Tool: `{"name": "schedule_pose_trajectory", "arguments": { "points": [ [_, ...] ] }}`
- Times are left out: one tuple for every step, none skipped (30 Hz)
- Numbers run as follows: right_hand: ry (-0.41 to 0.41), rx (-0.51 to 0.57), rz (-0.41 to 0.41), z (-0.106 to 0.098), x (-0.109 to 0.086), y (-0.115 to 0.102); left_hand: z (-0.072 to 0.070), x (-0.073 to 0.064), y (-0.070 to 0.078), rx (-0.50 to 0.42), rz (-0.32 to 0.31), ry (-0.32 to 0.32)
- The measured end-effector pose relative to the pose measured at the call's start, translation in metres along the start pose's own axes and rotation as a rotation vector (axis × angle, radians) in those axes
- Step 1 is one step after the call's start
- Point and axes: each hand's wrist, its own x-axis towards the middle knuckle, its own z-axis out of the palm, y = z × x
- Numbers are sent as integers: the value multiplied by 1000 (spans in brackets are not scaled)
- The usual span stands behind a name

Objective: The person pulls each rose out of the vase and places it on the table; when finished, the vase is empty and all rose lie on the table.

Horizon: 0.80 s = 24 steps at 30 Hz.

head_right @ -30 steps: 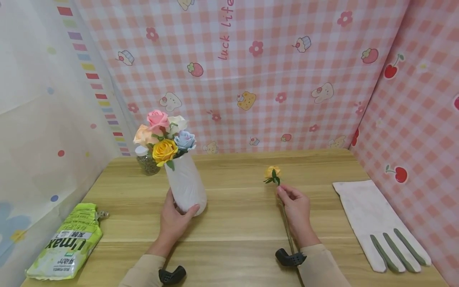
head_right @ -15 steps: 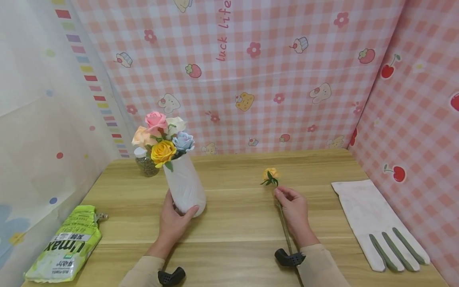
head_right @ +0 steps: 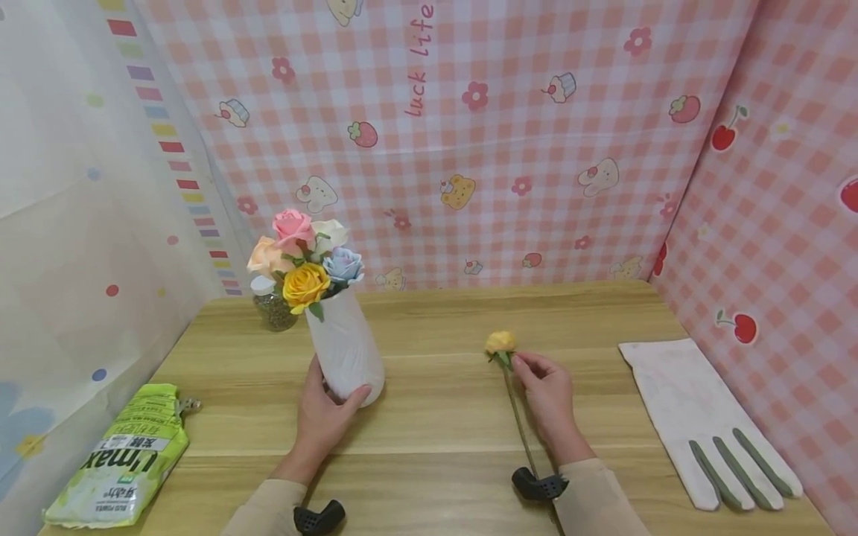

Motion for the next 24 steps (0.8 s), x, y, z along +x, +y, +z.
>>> {"name": "schedule_pose_trajectory", "arguments": {
  "points": [
    [-7,-5,0,0,0,0,0,0,0,2,2,0],
    [-16,-12,-1,0,-1,0,0,0,0,4,5,2],
    [-25,-18,-3,0,-1,1,0,0,-1,7,6,2],
    [-34,-25,-3,0,-1,1,0,0,-1,9,9,3],
    [-43,-31,-5,0,-1,1,0,0,-1,11,9,3],
    [-51,-38,-4,0,-1,2,0,0,0,14,10,3],
    [-61,-44,-1,0,-1,2,0,0,0,18,7,2],
    [-69,-49,1,0,-1,2,0,0,0,21,6,3],
    [-75,-52,4,0,-1,2,-1,0,1,23,3,2],
    [-78,-51,6,0,-1,3,-1,0,1,25,0,0],
    [-80,-45,8,0,-2,3,-1,0,2,27,-3,-2],
    [-77,-38,7,0,-2,3,-1,0,2,26,-6,-4],
    [-73,-30,5,0,-2,3,-1,0,3,24,-10,-6],
    [-68,-22,2,0,-2,3,-1,0,3,23,-14,-7],
    [-62,-12,-2,0,-3,2,-1,0,4,20,-18,-9],
    [-55,-4,-5,0,-3,2,-1,0,4,19,-21,-9],
    [-48,3,-7,0,-3,1,-1,0,4,18,-23,-9],
    [-42,6,-9,0,-3,0,-1,-1,4,19,-25,-10],
    [-37,9,-10,0,-3,0,-1,-1,4,21,-25,-9],
    [-30,11,-11,1,-3,-1,-1,-1,3,23,-25,-9],
    [-25,13,-12,1,-3,-1,-1,-1,3,24,-23,-8],
    [-19,14,-14,1,-3,-2,-1,-1,3,26,-22,-7],
    [-15,16,-17,1,-3,-2,-1,0,3,26,-20,-5],
    [-11,19,-21,1,-3,-2,-1,0,3,26,-19,-4]
  ]
}}
